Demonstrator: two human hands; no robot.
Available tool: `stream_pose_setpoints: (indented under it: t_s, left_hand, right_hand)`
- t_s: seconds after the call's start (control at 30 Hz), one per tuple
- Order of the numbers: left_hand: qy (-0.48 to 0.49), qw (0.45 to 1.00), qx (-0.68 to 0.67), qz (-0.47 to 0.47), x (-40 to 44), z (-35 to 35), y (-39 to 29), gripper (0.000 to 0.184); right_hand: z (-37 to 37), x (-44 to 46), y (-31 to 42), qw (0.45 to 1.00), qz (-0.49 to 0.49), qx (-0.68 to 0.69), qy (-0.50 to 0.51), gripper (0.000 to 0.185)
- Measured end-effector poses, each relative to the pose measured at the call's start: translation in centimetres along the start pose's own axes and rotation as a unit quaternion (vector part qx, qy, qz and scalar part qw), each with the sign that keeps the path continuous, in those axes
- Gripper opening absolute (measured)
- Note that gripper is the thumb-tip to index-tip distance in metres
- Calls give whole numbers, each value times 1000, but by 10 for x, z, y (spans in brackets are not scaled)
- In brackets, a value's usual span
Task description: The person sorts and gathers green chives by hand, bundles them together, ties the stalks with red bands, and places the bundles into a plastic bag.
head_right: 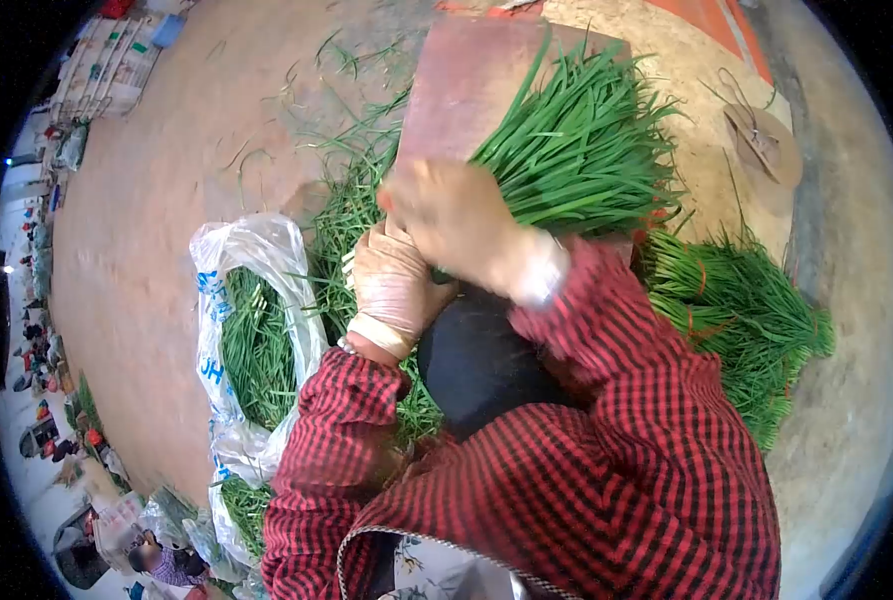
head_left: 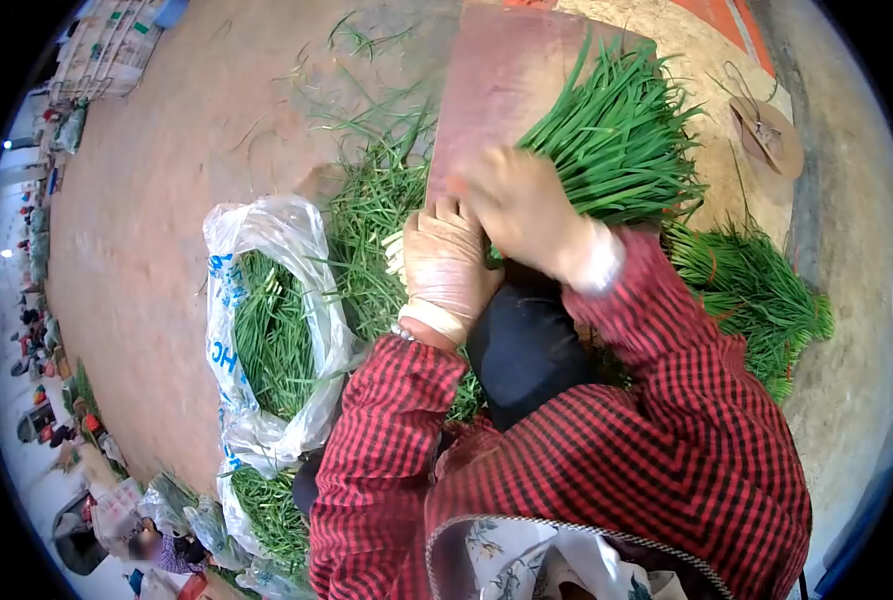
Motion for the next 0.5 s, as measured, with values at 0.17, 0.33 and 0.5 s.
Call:
stream_pose_setpoints:
  t_s: [0.17,0.33,0.5]
  left_hand:
    - [96,981,-139,92,17,2,39,94]
    - [194,775,-586,132,22,-31,81,75]
    - [79,614,-779,102,11,-4,77,57]
  right_hand:
    - [-66,44,-120,909,-322,262,42,29]
    - [-12,-4,-67,877,-203,434,38,45]
    - [-44,-93,-60,822,-369,417,123,85]
Point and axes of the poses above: each hand's wrist, its own x-axis towards the middle knuckle, its own z-axis out of the back of the hand, y = z × x, the point moved 10 cm from there along x, towards the middle knuckle, and after that the axes turned 4 degrees about y, right-handed, at the moved point
